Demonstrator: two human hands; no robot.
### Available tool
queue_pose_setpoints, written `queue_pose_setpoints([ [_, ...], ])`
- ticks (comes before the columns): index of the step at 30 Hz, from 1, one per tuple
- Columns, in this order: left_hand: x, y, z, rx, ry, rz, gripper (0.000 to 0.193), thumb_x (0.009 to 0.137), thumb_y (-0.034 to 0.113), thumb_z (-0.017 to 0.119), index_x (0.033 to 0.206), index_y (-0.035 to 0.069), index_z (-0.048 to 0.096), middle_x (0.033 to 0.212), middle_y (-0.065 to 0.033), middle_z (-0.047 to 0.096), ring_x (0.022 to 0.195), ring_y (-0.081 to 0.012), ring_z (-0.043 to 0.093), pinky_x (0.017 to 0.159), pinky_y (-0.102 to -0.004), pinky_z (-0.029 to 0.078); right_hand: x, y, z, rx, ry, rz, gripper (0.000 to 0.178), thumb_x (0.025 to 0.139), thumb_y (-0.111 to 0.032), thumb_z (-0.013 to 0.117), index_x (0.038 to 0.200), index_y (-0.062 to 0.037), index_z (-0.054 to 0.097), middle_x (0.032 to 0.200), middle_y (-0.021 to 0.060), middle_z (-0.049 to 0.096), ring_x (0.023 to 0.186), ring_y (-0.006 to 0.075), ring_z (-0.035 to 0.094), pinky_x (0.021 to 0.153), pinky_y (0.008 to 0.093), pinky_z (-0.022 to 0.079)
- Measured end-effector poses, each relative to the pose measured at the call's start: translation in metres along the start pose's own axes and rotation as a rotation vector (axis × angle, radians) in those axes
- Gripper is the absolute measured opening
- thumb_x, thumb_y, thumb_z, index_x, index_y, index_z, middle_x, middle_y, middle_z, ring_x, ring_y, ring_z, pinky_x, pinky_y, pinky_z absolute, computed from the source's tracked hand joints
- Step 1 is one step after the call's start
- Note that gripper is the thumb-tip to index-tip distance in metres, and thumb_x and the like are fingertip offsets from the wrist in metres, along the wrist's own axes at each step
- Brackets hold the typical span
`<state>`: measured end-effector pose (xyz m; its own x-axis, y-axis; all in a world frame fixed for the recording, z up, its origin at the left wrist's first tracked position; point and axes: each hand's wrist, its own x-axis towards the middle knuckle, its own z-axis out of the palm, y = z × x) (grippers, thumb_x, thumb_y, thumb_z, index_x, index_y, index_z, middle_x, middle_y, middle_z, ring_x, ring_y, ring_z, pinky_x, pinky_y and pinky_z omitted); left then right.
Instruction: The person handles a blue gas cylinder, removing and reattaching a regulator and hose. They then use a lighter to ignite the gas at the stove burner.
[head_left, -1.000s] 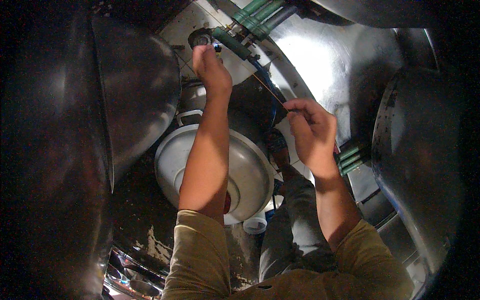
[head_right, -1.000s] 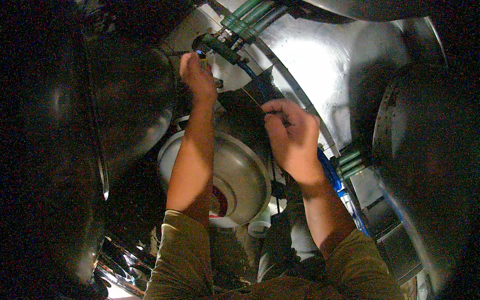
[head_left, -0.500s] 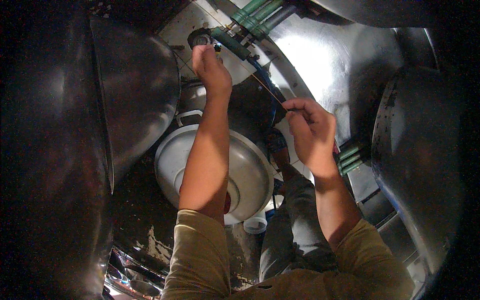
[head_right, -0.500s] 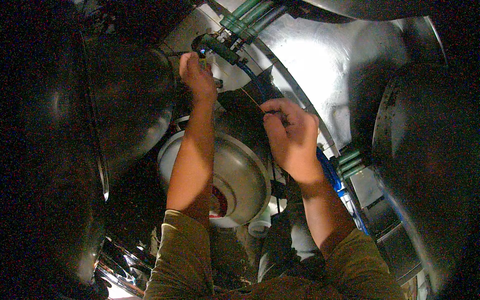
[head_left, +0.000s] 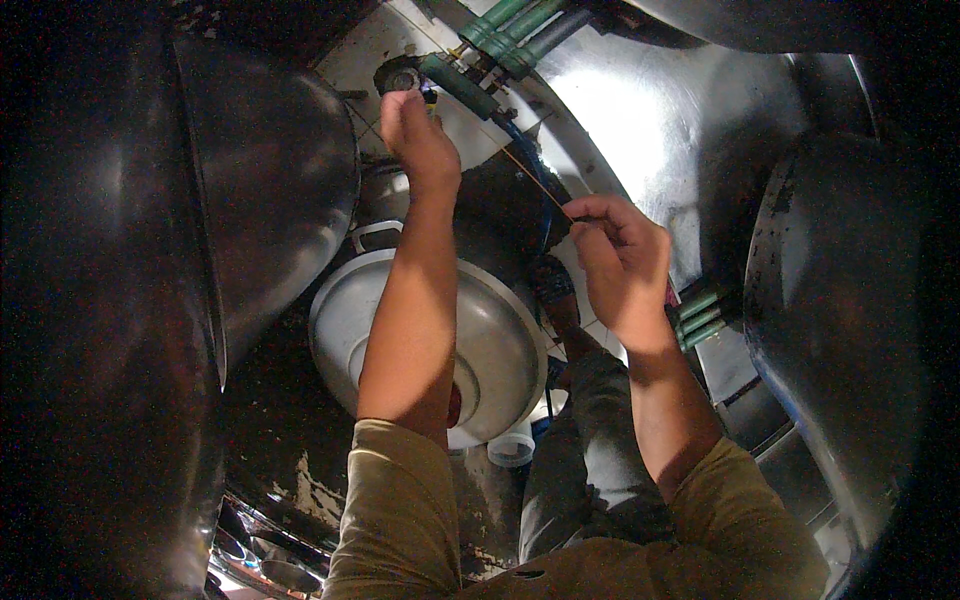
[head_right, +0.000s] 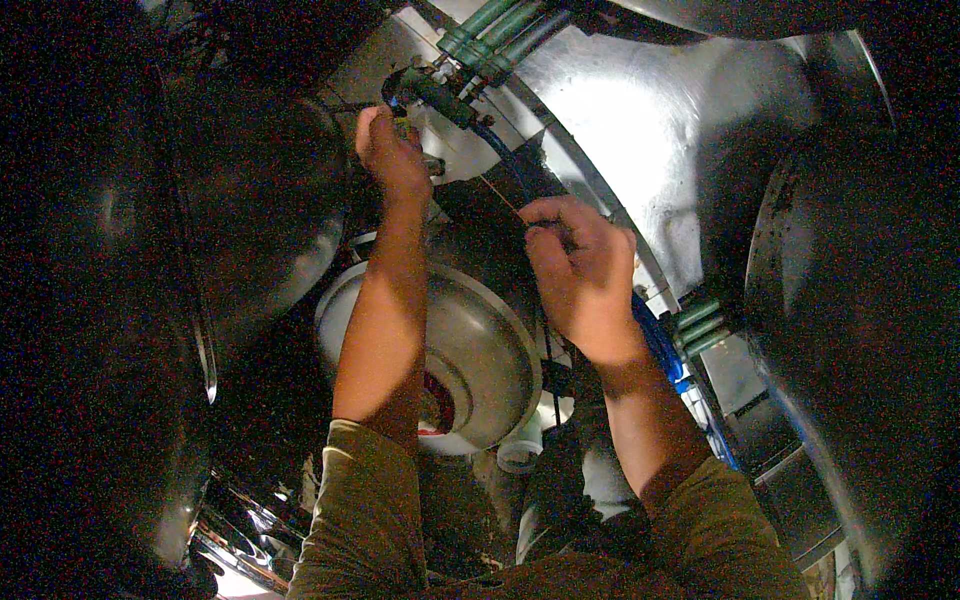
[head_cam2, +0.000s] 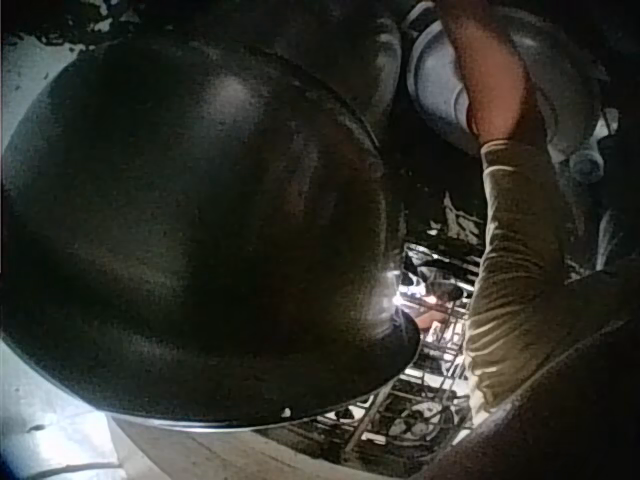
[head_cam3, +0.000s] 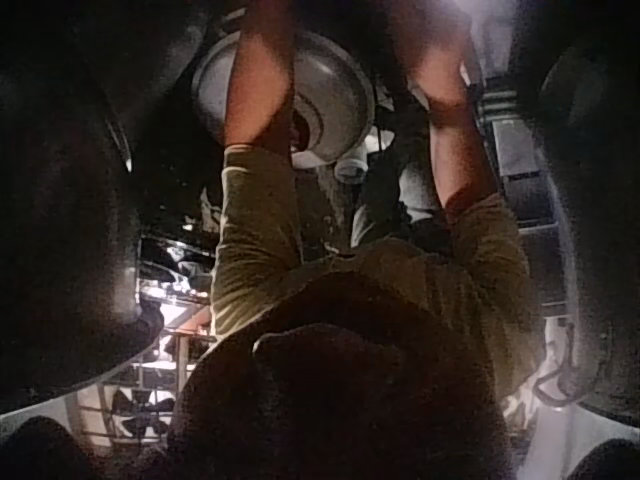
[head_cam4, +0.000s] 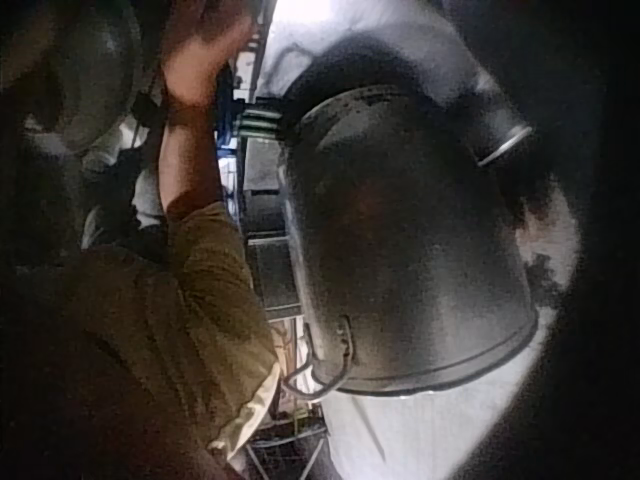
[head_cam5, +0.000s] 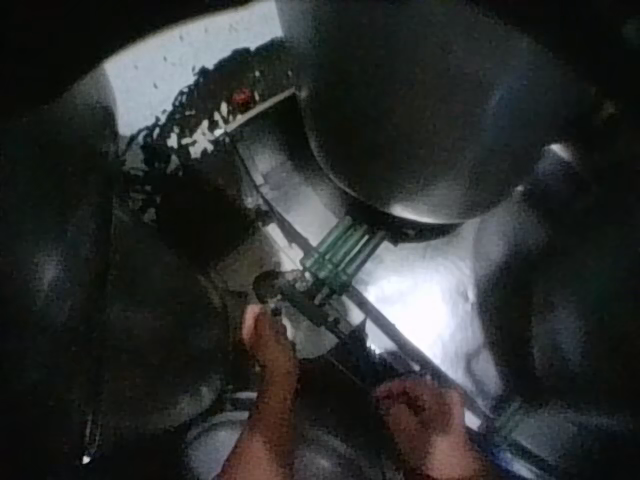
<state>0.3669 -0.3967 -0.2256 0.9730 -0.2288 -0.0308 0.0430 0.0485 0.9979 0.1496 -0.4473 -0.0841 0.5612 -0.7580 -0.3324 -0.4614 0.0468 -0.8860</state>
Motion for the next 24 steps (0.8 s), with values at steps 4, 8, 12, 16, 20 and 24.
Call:
queue_pose_setpoints([
  [4,-0.0018,0.0055,0.0028,-0.069,-0.002,-0.06,0.024,0.09,0.023,0.049,0.081,0.002,0.051,0.074,-0.004,0.049,0.074,-0.014,0.045,0.069,-0.0317,0.039,0.001,0.0004,0.0,0.004,0.016,-0.049,0.015,0.08,-0.005,0.059,0.091,-0.0009,0.069,0.068,0.012,0.063,0.057,0.0135,0.057,0.054,0.029,0.045],
  [8,-0.0038,0.0091,0.0059,-0.091,-0.007,-0.084,0.023,0.091,0.024,0.049,0.081,0.003,0.051,0.075,-0.002,0.048,0.074,-0.0119,0.043,0.067,-0.0304,0.038,0.0001,-0.0014,-0.0006,0.002,0.014,-0.022,0.015,0.081,-0.005,0.059,0.091,-0.0007,0.068,0.067,0.0113,0.062,0.056,0.0125,0.055,0.053,0.0284,0.044],
  [12,-0.002,0.0038,0.0007,-0.083,-0.012,-0.073,0.022,0.091,0.023,0.049,0.082,0.003,0.051,0.076,-0.0014,0.048,0.074,-0.0112,0.043,0.067,-0.0294,0.037,-0.0004,-0.0012,0.0006,-0.019,0.006,-0.003,0.014,0.081,-0.005,0.059,0.091,-0.0005,0.068,0.065,0.0102,0.06,0.054,0.011,0.053,0.051,0.0275,0.042],
  [16,-0.0025,0.0038,0.0027,-0.126,-0.027,-0.104,0.021,0.091,0.022,0.048,0.083,0.004,0.051,0.077,-0.001,0.047,0.074,-0.011,0.043,0.068,-0.0288,0.037,-0.0005,-0.0035,0.0004,-0.013,0.029,-0.033,0.014,0.081,-0.005,0.059,0.09,-0.0007,0.069,0.062,0.0091,0.059,0.052,0.01,0.051,0.049,0.0271,0.04],
  [20,-0.0021,0.0056,0.0038,-0.155,-0.016,-0.069,0.02,0.091,0.022,0.048,0.083,0.004,0.051,0.077,-0.0008,0.046,0.074,-0.0107,0.042,0.067,-0.0285,0.037,0.0002,-0.0033,-0.0004,-0.02,0.016,-0.032,0.013,0.082,-0.005,0.059,0.09,-0.0007,0.068,0.062,0.0087,0.059,0.052,0.0102,0.051,0.049,0.0271,0.04],
  [24,-0.0038,0.0105,0.0051,-0.093,-0.013,-0.105,0.021,0.091,0.023,0.048,0.083,0.005,0.052,0.078,-0.0011,0.047,0.074,-0.0106,0.042,0.067,-0.0285,0.037,0.0007,-0.0001,0.0006,-0.004,0.02,-0.032,0.013,0.082,-0.006,0.059,0.09,-0.0004,0.068,0.061,0.0087,0.059,0.052,0.0102,0.051,0.048,0.0273,0.04],
])
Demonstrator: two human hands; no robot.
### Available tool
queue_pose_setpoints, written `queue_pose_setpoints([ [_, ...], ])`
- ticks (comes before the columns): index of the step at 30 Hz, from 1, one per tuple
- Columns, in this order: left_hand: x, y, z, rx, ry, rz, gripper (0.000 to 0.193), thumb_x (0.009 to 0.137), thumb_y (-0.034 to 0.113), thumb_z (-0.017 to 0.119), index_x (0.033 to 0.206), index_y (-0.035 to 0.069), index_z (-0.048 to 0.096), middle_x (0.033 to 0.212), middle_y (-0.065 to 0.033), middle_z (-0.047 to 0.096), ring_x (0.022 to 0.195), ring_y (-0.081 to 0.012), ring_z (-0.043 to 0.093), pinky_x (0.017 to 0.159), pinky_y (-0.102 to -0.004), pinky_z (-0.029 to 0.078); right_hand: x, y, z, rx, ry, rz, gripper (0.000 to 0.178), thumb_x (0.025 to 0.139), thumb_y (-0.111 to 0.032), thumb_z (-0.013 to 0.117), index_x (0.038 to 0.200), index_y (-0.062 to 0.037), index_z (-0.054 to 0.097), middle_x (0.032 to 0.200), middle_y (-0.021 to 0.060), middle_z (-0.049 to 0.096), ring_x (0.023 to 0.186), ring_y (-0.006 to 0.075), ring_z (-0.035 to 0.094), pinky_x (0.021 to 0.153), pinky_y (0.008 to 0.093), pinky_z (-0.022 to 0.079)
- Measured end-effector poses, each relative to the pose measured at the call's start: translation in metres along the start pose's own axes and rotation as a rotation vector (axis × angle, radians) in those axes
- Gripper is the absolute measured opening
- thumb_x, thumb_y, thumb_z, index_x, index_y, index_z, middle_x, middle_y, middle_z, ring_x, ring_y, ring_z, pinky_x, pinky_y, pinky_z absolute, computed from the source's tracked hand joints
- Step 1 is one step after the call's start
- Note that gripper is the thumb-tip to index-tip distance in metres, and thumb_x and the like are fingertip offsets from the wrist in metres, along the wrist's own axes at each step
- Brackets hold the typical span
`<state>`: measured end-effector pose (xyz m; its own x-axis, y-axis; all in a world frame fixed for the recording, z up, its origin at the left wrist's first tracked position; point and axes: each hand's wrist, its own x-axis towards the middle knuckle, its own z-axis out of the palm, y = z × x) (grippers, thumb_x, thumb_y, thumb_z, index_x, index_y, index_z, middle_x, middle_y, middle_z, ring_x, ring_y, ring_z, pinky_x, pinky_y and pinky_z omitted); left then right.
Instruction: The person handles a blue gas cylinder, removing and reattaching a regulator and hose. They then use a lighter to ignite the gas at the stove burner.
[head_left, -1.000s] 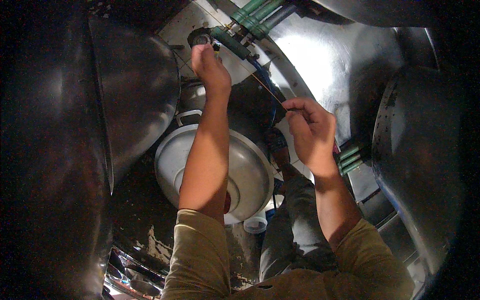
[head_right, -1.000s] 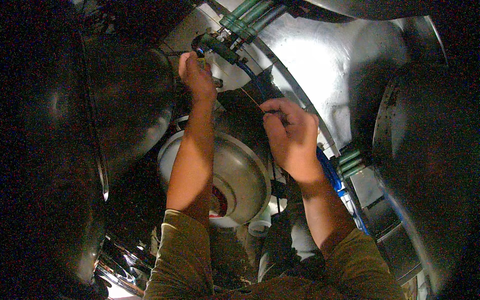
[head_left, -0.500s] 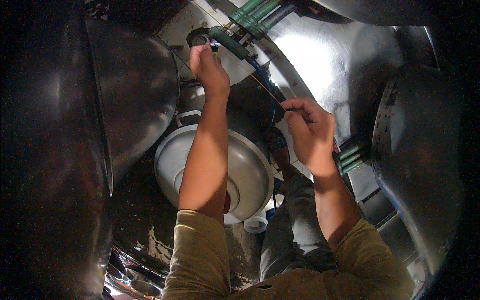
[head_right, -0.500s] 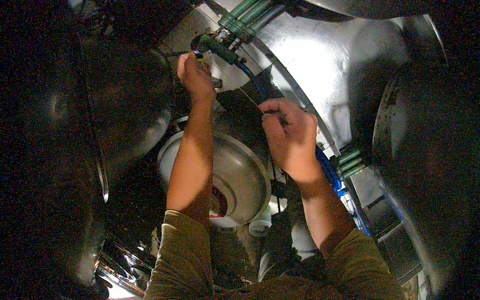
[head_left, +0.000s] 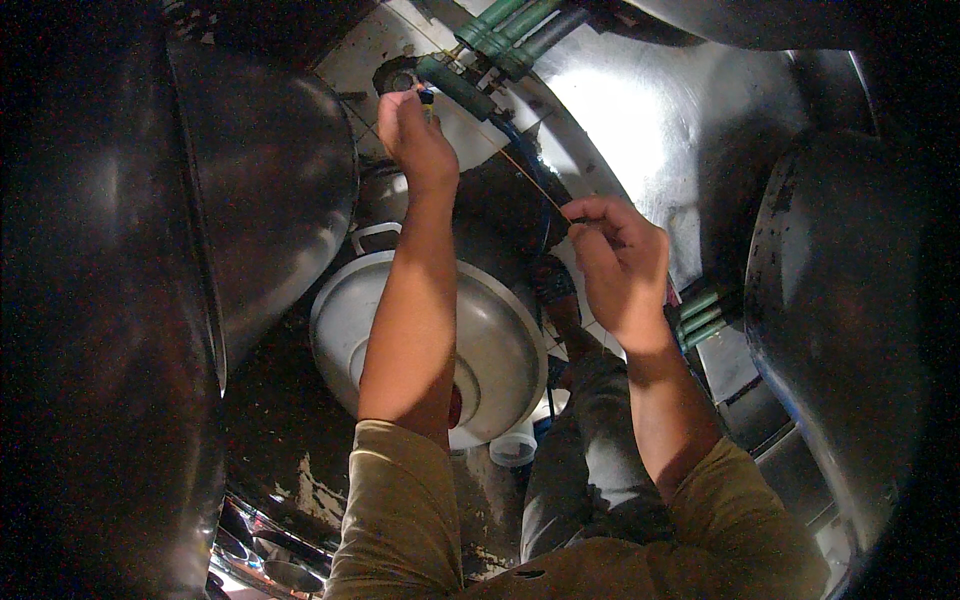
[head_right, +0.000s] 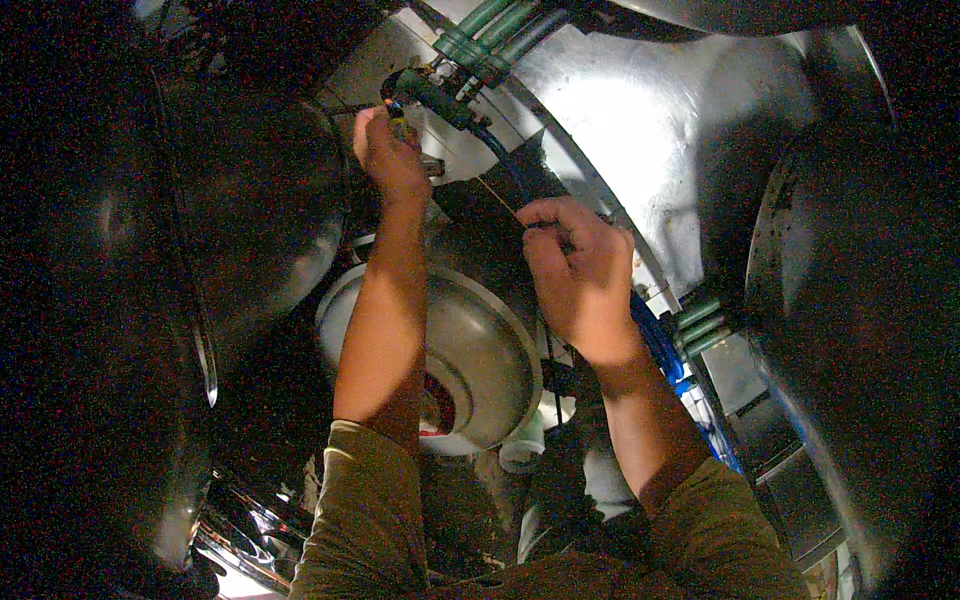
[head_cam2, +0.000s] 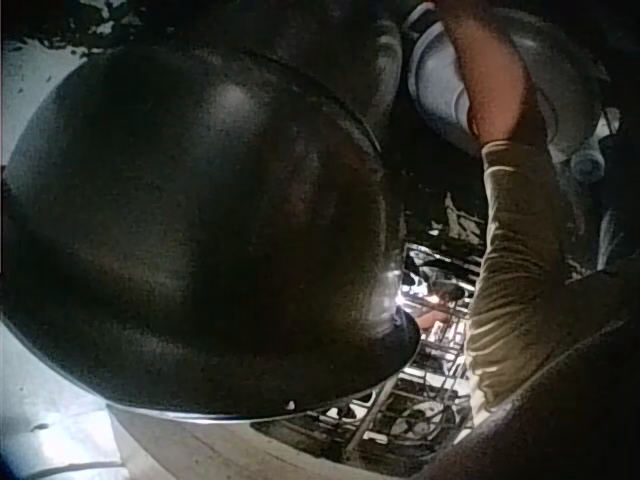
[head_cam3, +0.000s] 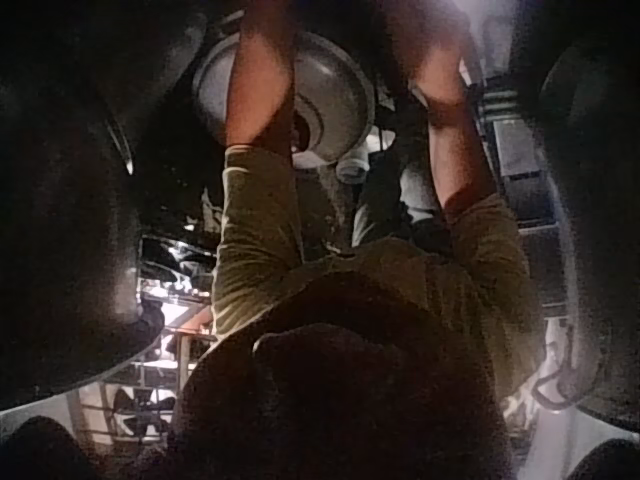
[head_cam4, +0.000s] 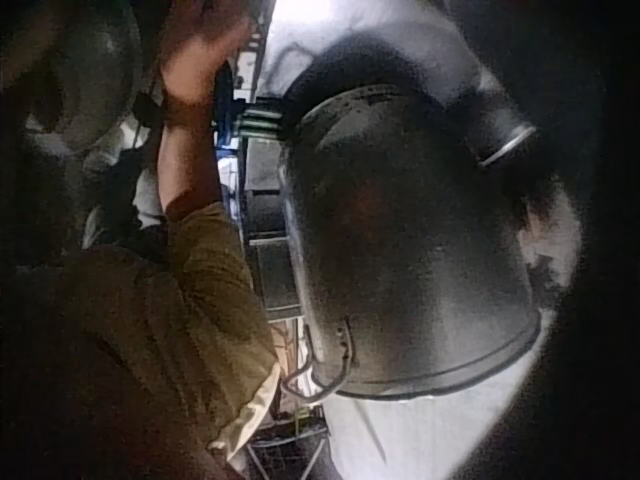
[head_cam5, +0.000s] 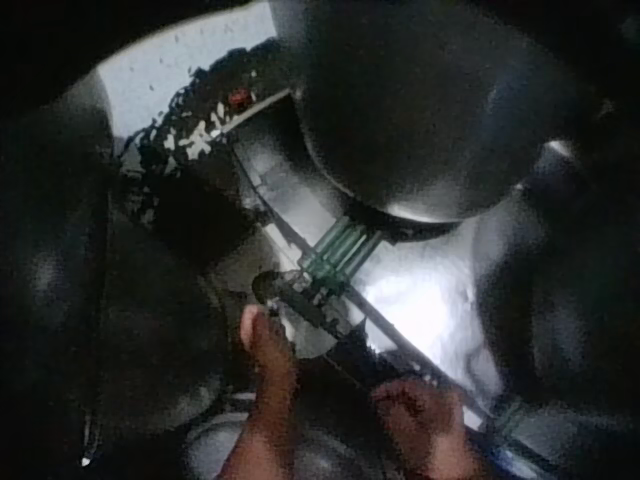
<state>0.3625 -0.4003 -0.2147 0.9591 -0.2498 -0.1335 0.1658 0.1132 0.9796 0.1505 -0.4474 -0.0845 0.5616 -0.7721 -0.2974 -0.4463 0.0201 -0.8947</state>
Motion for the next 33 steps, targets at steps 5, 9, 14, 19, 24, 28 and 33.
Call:
queue_pose_setpoints([
  [5,0.002,0.0,-0.004,0.031,-0.011,0.001,0.021,0.091,0.025,0.049,0.083,0.006,0.052,0.078,-0.0012,0.048,0.074,-0.0107,0.042,0.065,-0.0286,0.037,-0.001,0.0,0.0,0.008,-0.004,0.003,0.013,0.082,-0.005,0.059,0.09,-0.0002,0.068,0.06,0.0084,0.059,0.051,0.0097,0.05,0.047,0.0273,0.039],
  [9,-0.001,0.003,-0.001,-0.023,-0.018,-0.007,0.021,0.091,0.025,0.049,0.082,0.006,0.052,0.077,-0.0002,0.047,0.073,-0.0107,0.043,0.063,-0.0294,0.037,-0.001,0.001,0.0,0.002,0.01,0.007,0.013,0.081,-0.005,0.06,0.09,-0.0004,0.068,0.059,0.0079,0.058,0.05,0.0096,0.049,0.047,0.0276,0.039],
  [14,0.0,0.003,-0.003,-0.033,-0.014,-0.075,0.022,0.091,0.026,0.049,0.084,0.006,0.053,0.08,-0.001,0.049,0.075,-0.0111,0.044,0.065,-0.0294,0.039,0.0,0.002,0.001,-0.005,0.01,0.001,0.014,0.081,-0.005,0.06,0.091,-0.001,0.068,0.058,0.0076,0.058,0.05,0.0096,0.049,0.047,0.0278,0.039],
  [19,0.0,0.002,-0.001,-0.043,-0.001,-0.045,0.021,0.091,0.025,0.049,0.085,0.006,0.052,0.084,-0.0023,0.051,0.08,-0.0123,0.047,0.069,-0.0285,0.041,0.0,0.002,0.003,0.004,0.018,-0.043,0.014,0.081,-0.006,0.06,0.091,-0.0012,0.068,0.059,0.0078,0.058,0.05,0.0103,0.05,0.047,0.0279,0.04],
  [24,-0.001,0.003,0.0,-0.066,-0.018,0.039,0.02,0.091,0.024,0.047,0.085,0.006,0.052,0.085,-0.0029,0.051,0.079,-0.0137,0.048,0.07,-0.0304,0.042,0.001,-0.003,0.003,-0.011,0.01,-0.044,0.013,0.081,-0.005,0.06,0.09,-0.001,0.068,0.06,0.0092,0.06,0.05,0.0112,0.052,0.048,0.028,0.041],
  [28,0.005,-0.003,-0.007,0.038,-0.023,0.081,0.018,0.091,0.022,0.046,0.085,0.006,0.051,0.082,-0.0022,0.051,0.076,-0.0128,0.047,0.069,-0.0304,0.042,0.002,-0.005,0.004,-0.065,0.007,-0.045,0.013,0.081,-0.004,0.06,0.089,-0.0009,0.068,0.061,0.0101,0.061,0.049,0.0118,0.053,0.048,0.0283,0.042],
  [33,0.001,-0.001,-0.002,0.046,0.016,0.078,0.018,0.09,0.021,0.046,0.082,0.005,0.051,0.079,-0.0017,0.05,0.073,-0.0119,0.046,0.067,-0.0304,0.041,0.001,-0.003,0.004,-0.038,0.005,-0.049,0.012,0.081,-0.004,0.06,0.089,-0.0012,0.069,0.06,0.0092,0.06,0.048,0.0116,0.052,0.047,0.0285,0.041],
])
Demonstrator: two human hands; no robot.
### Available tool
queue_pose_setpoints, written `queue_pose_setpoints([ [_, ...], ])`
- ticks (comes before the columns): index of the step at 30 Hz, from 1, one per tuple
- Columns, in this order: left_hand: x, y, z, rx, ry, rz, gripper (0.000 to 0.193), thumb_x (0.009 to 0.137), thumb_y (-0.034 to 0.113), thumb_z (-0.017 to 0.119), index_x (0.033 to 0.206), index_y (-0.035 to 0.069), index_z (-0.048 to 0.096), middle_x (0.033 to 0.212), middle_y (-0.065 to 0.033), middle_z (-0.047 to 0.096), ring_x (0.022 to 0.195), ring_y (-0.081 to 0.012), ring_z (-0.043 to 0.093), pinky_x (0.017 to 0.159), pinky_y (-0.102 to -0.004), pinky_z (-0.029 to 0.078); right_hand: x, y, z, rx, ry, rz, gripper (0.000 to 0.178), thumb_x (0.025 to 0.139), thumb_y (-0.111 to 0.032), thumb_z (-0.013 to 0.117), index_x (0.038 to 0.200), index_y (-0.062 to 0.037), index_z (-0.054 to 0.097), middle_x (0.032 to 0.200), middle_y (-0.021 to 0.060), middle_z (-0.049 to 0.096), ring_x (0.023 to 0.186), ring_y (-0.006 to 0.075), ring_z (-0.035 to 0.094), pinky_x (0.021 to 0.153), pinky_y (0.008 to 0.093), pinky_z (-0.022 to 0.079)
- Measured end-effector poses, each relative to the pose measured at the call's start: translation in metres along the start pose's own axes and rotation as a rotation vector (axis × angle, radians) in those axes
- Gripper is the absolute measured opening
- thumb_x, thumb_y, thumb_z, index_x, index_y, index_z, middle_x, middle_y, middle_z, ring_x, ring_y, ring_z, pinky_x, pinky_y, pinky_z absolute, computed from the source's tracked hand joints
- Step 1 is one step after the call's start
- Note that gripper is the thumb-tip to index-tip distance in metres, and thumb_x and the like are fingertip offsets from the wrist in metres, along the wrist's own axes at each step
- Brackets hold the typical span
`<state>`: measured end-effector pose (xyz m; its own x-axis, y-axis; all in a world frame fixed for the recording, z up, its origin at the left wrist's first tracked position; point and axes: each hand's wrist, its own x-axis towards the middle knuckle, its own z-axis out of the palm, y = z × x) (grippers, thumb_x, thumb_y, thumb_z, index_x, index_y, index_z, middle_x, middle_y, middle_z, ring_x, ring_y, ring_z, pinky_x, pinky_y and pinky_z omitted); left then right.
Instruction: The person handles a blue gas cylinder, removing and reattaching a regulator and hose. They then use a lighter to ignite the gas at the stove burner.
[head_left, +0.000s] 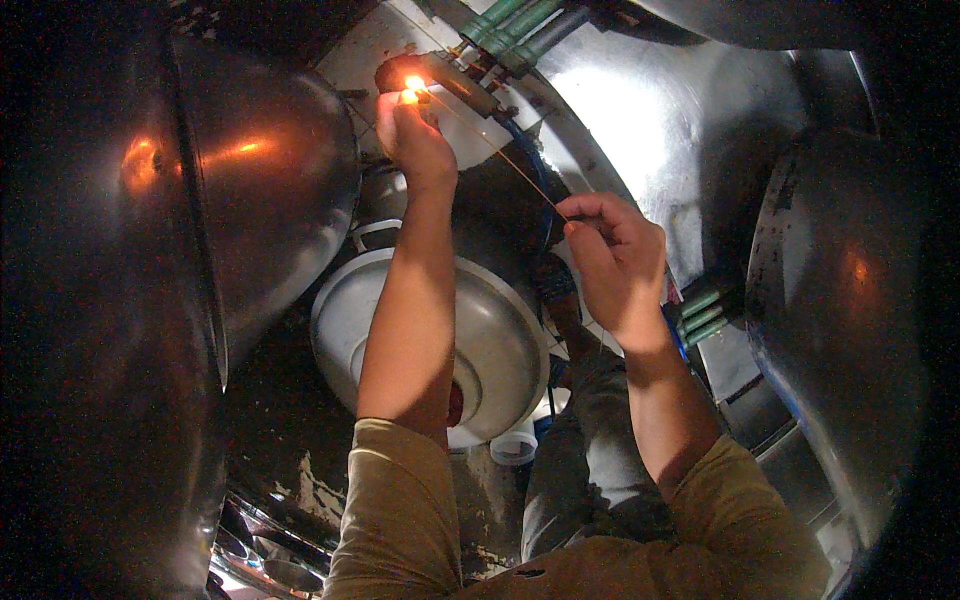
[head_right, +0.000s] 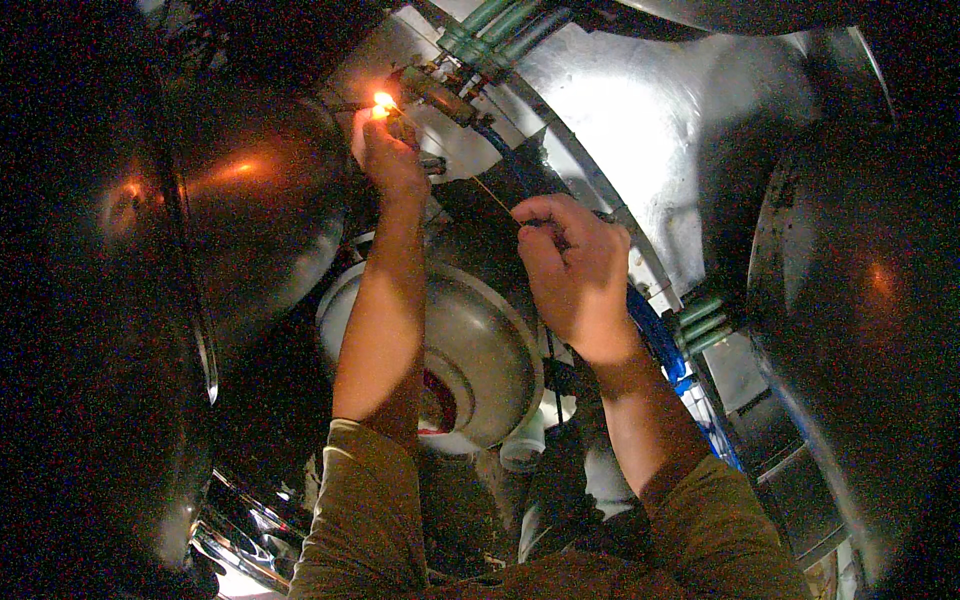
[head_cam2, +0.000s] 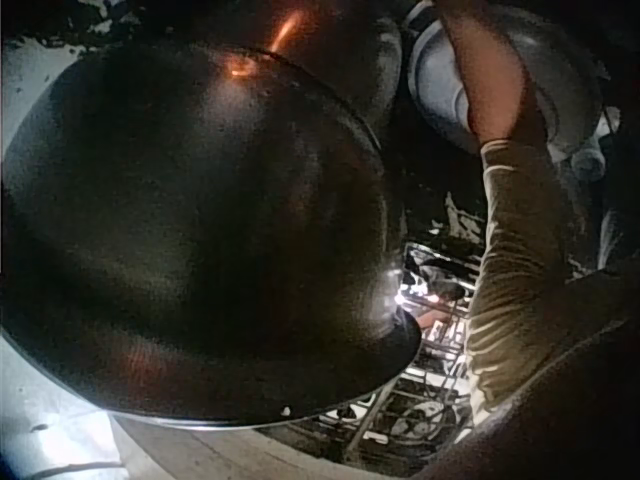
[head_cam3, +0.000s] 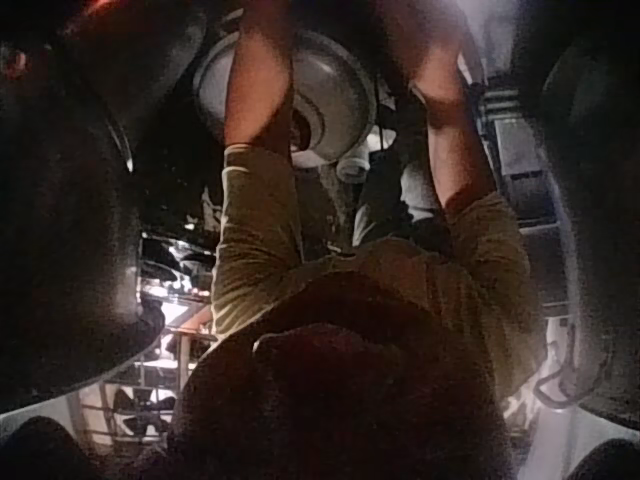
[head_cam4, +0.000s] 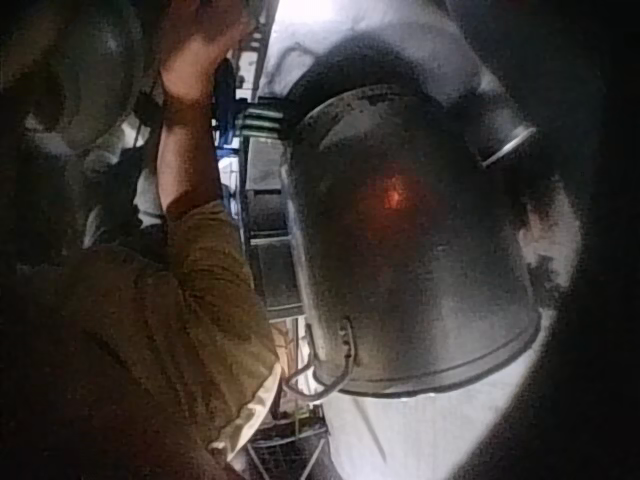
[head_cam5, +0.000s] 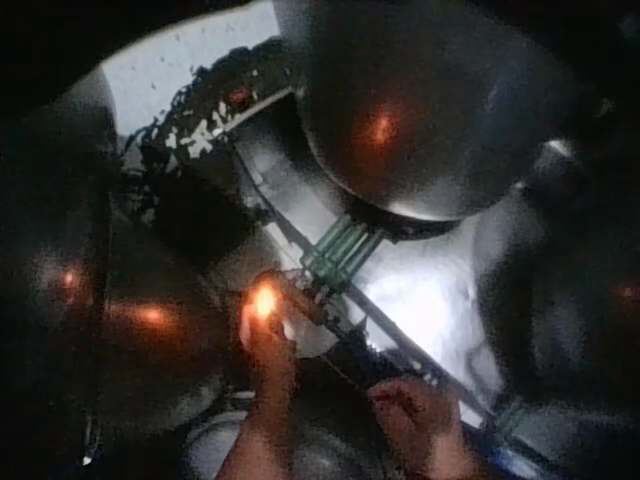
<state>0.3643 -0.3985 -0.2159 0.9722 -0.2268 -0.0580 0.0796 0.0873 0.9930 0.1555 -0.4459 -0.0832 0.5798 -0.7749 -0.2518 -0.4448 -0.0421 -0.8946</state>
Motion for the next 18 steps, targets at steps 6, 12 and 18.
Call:
queue_pose_setpoints([
  [6,0.003,-0.009,-0.008,-0.023,0.003,0.056,0.019,0.09,0.021,0.046,0.081,0.005,0.051,0.079,-0.0013,0.05,0.073,-0.0116,0.045,0.067,-0.0299,0.041,0.0,0.002,0.003,0.004,0.0,-0.008,0.012,0.081,-0.004,0.06,0.089,-0.0018,0.069,0.057,0.0074,0.057,0.048,0.0101,0.05,0.046,0.0275,0.039],
  [12,-0.001,-0.001,-0.004,0.006,-0.017,0.1,0.018,0.091,0.021,0.047,0.082,0.006,0.052,0.08,-0.0011,0.05,0.074,-0.0112,0.046,0.068,-0.0293,0.042,-0.001,0.005,0.002,0.037,-0.017,0.046,0.012,0.08,-0.004,0.061,0.09,-0.0023,0.069,0.057,0.0066,0.057,0.048,0.0093,0.05,0.046,0.0273,0.04],
  [18,-0.004,-0.002,-0.003,-0.116,0.03,-0.097,0.018,0.092,0.022,0.047,0.084,0.005,0.052,0.081,-0.0012,0.05,0.075,-0.0109,0.047,0.068,-0.0289,0.042,0.0,0.003,0.001,0.006,-0.015,0.052,0.013,0.08,-0.005,0.06,0.09,-0.0027,0.069,0.058,0.0069,0.058,0.049,0.0095,0.051,0.047,0.0273,0.041],
])
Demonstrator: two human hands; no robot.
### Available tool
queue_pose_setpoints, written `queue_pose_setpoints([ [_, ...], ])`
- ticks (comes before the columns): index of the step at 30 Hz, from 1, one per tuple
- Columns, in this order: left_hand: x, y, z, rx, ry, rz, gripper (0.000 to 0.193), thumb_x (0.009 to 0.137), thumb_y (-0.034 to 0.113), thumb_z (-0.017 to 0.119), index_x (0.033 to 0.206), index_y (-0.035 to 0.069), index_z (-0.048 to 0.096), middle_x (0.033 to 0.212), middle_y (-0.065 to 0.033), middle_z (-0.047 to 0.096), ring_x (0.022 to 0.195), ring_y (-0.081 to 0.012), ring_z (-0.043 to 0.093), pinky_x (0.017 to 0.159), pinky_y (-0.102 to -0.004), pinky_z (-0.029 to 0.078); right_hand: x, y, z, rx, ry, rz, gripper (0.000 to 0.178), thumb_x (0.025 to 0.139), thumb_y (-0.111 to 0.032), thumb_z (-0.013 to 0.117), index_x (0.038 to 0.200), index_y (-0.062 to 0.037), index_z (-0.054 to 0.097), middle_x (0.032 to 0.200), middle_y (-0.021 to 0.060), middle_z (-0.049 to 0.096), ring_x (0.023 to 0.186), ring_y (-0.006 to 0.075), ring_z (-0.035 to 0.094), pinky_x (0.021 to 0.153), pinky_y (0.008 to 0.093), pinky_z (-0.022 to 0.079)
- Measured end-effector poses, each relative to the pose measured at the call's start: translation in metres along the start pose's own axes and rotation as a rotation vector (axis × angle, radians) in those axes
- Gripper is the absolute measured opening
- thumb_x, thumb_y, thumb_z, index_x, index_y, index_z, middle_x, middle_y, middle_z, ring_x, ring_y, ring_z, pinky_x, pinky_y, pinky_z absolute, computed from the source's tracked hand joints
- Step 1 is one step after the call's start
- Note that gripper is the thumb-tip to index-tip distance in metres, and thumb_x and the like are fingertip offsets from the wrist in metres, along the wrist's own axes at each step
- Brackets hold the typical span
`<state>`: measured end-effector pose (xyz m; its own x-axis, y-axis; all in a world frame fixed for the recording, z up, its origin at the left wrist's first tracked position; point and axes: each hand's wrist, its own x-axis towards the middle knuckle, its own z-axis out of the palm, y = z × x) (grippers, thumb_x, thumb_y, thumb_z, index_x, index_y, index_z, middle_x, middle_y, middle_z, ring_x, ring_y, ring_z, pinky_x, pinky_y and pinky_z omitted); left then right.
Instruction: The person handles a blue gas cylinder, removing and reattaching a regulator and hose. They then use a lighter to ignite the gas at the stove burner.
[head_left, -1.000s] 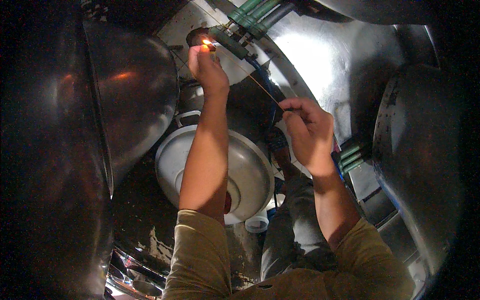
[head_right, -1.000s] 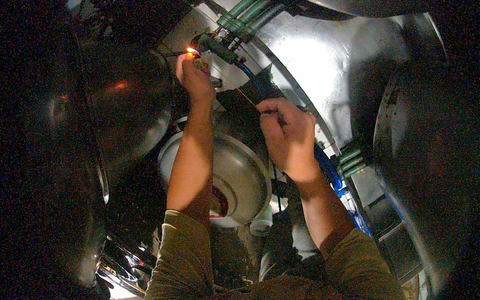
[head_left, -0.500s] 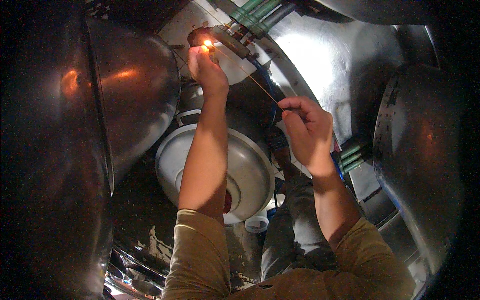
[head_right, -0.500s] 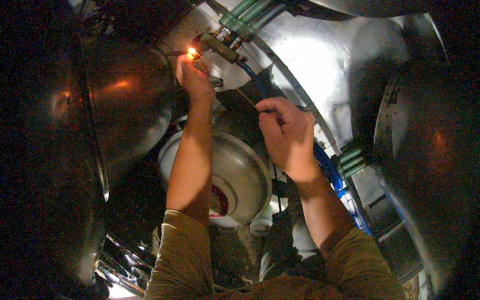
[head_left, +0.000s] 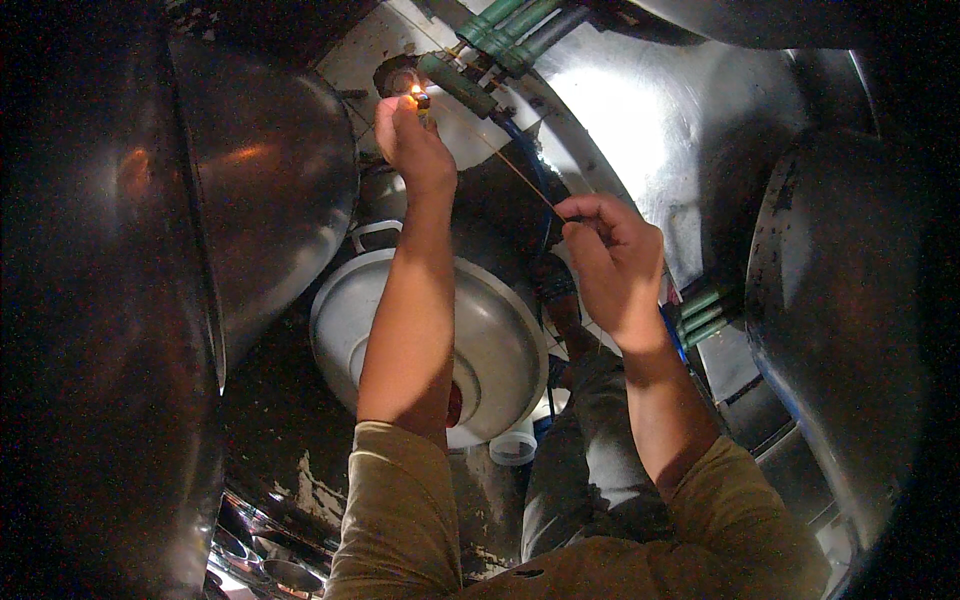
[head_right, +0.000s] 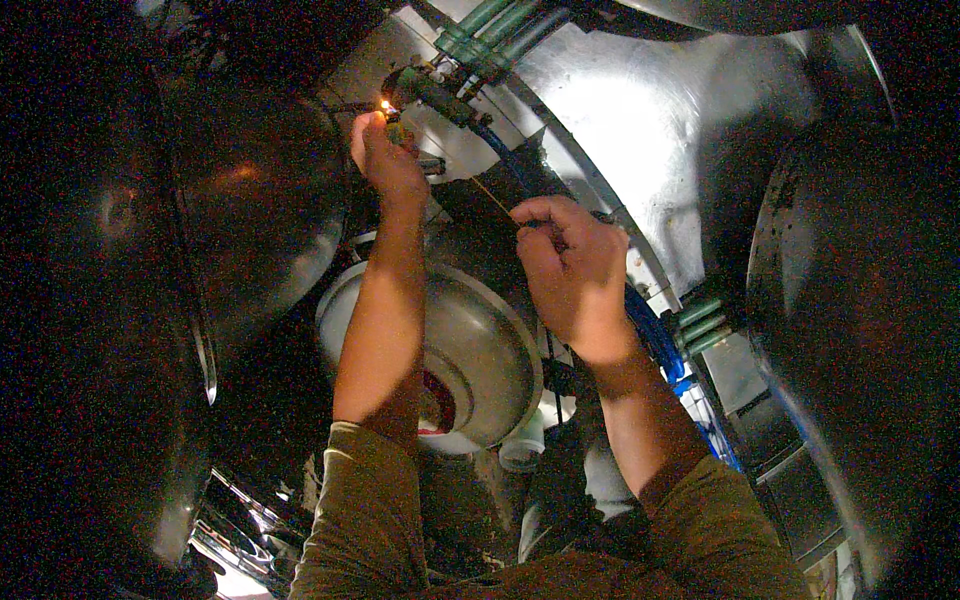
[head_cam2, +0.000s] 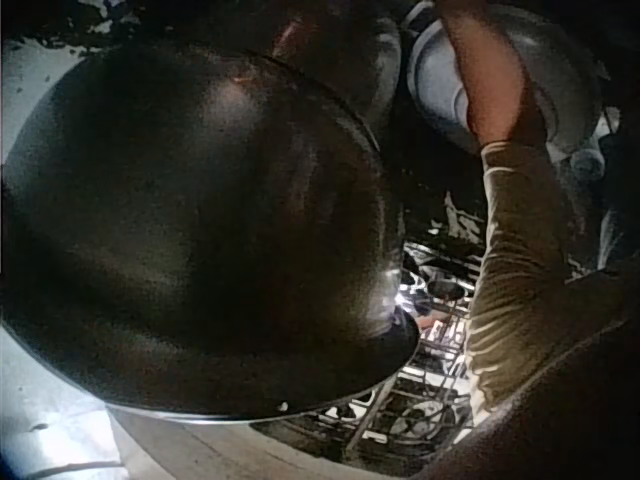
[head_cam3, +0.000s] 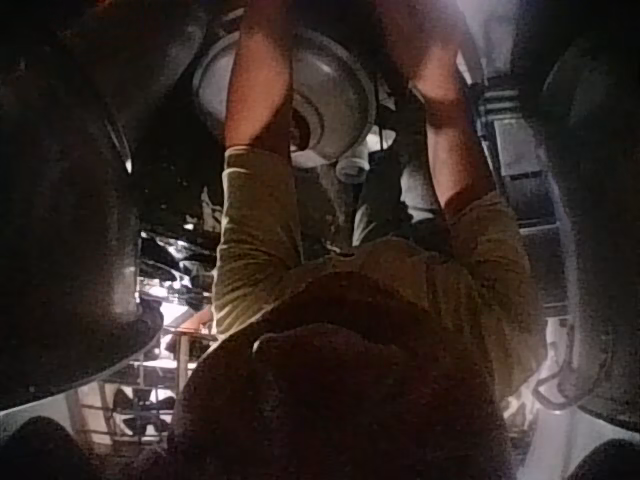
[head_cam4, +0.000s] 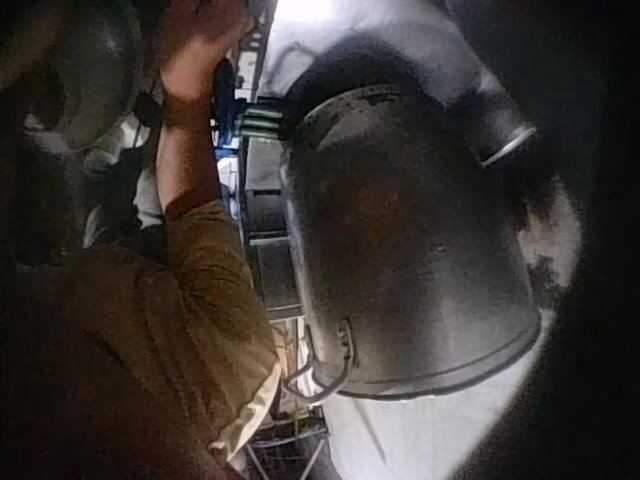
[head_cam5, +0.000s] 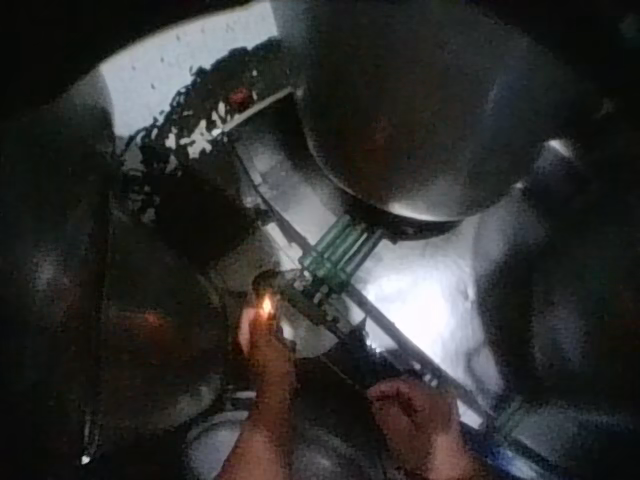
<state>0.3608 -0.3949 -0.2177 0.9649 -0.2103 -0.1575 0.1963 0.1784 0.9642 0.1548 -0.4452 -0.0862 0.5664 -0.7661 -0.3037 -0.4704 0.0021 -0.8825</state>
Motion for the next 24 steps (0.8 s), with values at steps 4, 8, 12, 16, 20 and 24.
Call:
queue_pose_setpoints([
  [4,0.0,-0.002,-0.001,0.039,-0.018,0.003,0.02,0.092,0.023,0.048,0.084,0.005,0.052,0.081,-0.0015,0.05,0.076,-0.011,0.046,0.068,-0.0289,0.041,0.001,0.001,-0.001,-0.028,0.006,-0.031,0.014,0.08,-0.005,0.06,0.09,-0.0025,0.068,0.059,0.0075,0.059,0.05,0.0097,0.051,0.047,0.0272,0.04],
  [8,0.001,-0.001,0.005,0.036,0.003,0.032,0.02,0.092,0.023,0.048,0.084,0.005,0.052,0.081,-0.0019,0.05,0.075,-0.0107,0.045,0.068,-0.0285,0.041,0.001,0.002,-0.002,0.007,0.003,0.009,0.013,0.081,-0.006,0.06,0.09,-0.0023,0.068,0.059,0.0077,0.059,0.05,0.0101,0.051,0.047,0.0275,0.04],
  [12,0.003,0.0,0.008,0.051,-0.003,0.037,0.02,0.091,0.023,0.048,0.084,0.005,0.052,0.081,-0.0017,0.049,0.074,-0.0108,0.044,0.067,-0.0283,0.04,0.003,0.001,-0.004,-0.011,-0.002,0.029,0.013,0.082,-0.006,0.06,0.09,-0.0022,0.068,0.059,0.0073,0.059,0.05,0.0098,0.051,0.048,0.0277,0.04],
  [16,0.002,-0.003,0.014,0.011,-0.008,0.029,0.019,0.091,0.023,0.048,0.084,0.006,0.052,0.082,-0.0012,0.048,0.074,-0.0105,0.044,0.066,-0.0278,0.039,0.005,0.003,-0.003,0.019,0.02,-0.001,0.012,0.082,-0.006,0.061,0.091,-0.0022,0.068,0.06,0.0071,0.059,0.051,0.0095,0.052,0.048,0.0276,0.04],
  [20,0.004,-0.011,0.013,0.197,-0.009,0.192,0.018,0.092,0.024,0.048,0.087,0.007,0.052,0.083,-0.0007,0.048,0.075,-0.0095,0.044,0.066,-0.0268,0.039,0.007,0.004,-0.004,0.023,0.029,-0.003,0.013,0.081,-0.007,0.06,0.091,-0.0017,0.068,0.062,0.0079,0.06,0.051,0.0106,0.053,0.049,0.0281,0.042],
  [24,-0.003,-0.005,0.022,0.055,-0.015,0.053,0.018,0.093,0.024,0.047,0.089,0.007,0.051,0.082,-0.0002,0.048,0.075,-0.0096,0.045,0.064,-0.0272,0.038,0.01,0.009,-0.007,0.027,0.04,-0.018,0.014,0.081,-0.007,0.06,0.092,-0.0015,0.068,0.063,0.0089,0.062,0.052,0.0114,0.054,0.05,0.028,0.043],
])
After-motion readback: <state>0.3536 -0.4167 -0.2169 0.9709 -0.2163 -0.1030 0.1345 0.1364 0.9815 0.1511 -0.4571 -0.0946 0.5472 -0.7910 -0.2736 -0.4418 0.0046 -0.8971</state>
